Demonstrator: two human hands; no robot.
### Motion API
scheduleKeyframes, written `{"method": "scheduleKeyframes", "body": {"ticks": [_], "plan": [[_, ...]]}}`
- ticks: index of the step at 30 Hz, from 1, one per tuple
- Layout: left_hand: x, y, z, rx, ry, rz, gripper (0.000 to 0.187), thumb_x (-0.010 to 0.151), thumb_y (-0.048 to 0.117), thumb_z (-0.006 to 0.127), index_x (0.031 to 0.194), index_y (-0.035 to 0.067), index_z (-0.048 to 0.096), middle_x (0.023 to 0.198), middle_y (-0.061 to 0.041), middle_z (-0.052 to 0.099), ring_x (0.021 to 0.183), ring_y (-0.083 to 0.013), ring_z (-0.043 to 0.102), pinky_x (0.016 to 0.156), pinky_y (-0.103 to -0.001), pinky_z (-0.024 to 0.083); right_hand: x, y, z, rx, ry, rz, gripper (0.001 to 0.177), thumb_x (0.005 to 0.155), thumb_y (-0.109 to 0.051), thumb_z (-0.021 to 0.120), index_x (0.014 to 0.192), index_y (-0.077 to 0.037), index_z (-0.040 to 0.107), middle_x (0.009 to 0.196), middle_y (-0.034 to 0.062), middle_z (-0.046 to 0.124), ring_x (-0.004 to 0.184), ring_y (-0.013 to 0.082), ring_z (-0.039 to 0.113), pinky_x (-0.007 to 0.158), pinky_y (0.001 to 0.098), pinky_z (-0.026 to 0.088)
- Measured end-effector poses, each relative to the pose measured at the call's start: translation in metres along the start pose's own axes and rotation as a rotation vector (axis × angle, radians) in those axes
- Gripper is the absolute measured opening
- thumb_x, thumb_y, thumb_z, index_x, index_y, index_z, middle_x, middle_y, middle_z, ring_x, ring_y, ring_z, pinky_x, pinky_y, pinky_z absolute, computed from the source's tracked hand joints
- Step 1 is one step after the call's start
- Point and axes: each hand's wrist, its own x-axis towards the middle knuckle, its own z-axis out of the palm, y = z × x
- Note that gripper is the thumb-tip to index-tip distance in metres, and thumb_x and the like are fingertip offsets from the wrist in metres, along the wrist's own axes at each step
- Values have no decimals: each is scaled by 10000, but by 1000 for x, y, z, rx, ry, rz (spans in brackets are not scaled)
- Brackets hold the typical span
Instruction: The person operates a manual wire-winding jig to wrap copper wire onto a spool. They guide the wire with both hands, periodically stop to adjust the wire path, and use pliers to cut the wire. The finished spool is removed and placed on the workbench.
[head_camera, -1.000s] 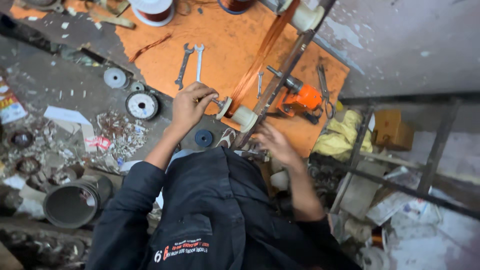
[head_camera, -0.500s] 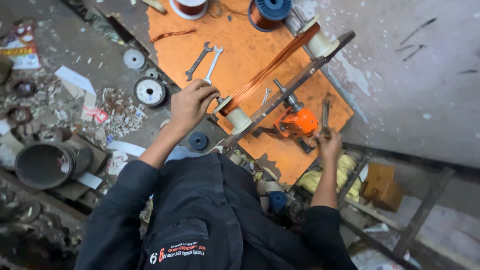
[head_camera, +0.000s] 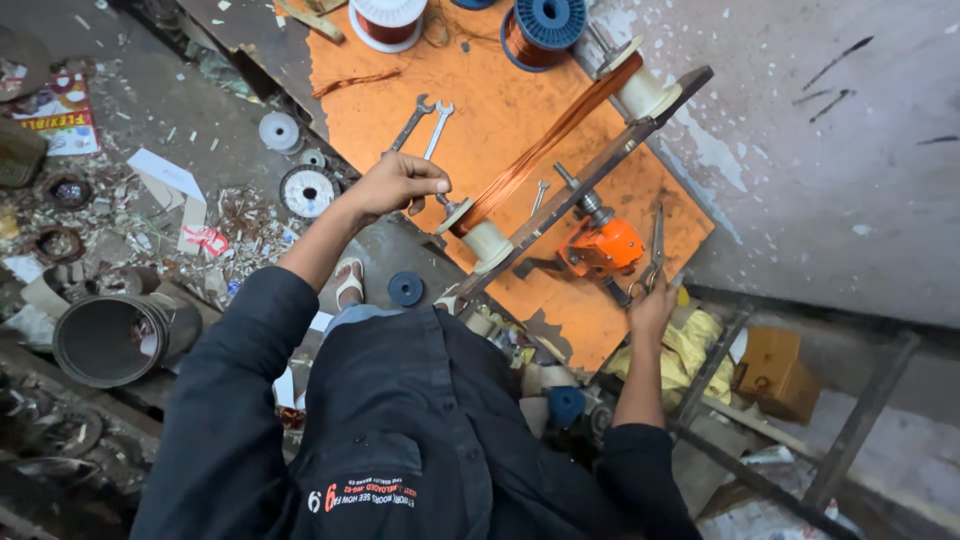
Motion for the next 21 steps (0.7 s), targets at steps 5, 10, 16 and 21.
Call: {"method": "scheduleKeyframes", "body": {"ticks": [5,10,16,21], "plan": [[-9,-20,6,-188,-22,-43,203,963,194,714,1030,5,744,865,-29,744,522,-46,499,453,-207,331,1,2,-12,97,-158,280,713,852,-26,754,1511,-16,480,988,150,637,906,313,633,797,421,514],[-26,-36,17,-300,75,-42,223,967,204,699,1040,-2,747,877,-22,758,503,-41,466,447,-202,325,-22,-1,-29,669,43,345,700,879,-36,775,1514,17,485,939,18,630,761,153,614,629,306,493],[-33,-51,22,-214,179,66,248,947,217,757,1074,5,785,831,-41,754,548,-32,498,487,-196,381,-180,-41,-33,361,209,369,550,942,-110,818,1439,12,616,923,-9,605,788,82,527,693,247,469],[-35,-57,15,-211,169,106,234,936,206,765,1053,3,777,837,-46,764,682,-62,669,609,-208,520,-274,-128,-19,560,-103,401,677,849,-153,833,1473,-68,586,994,47,706,838,87,605,834,289,560]]}}
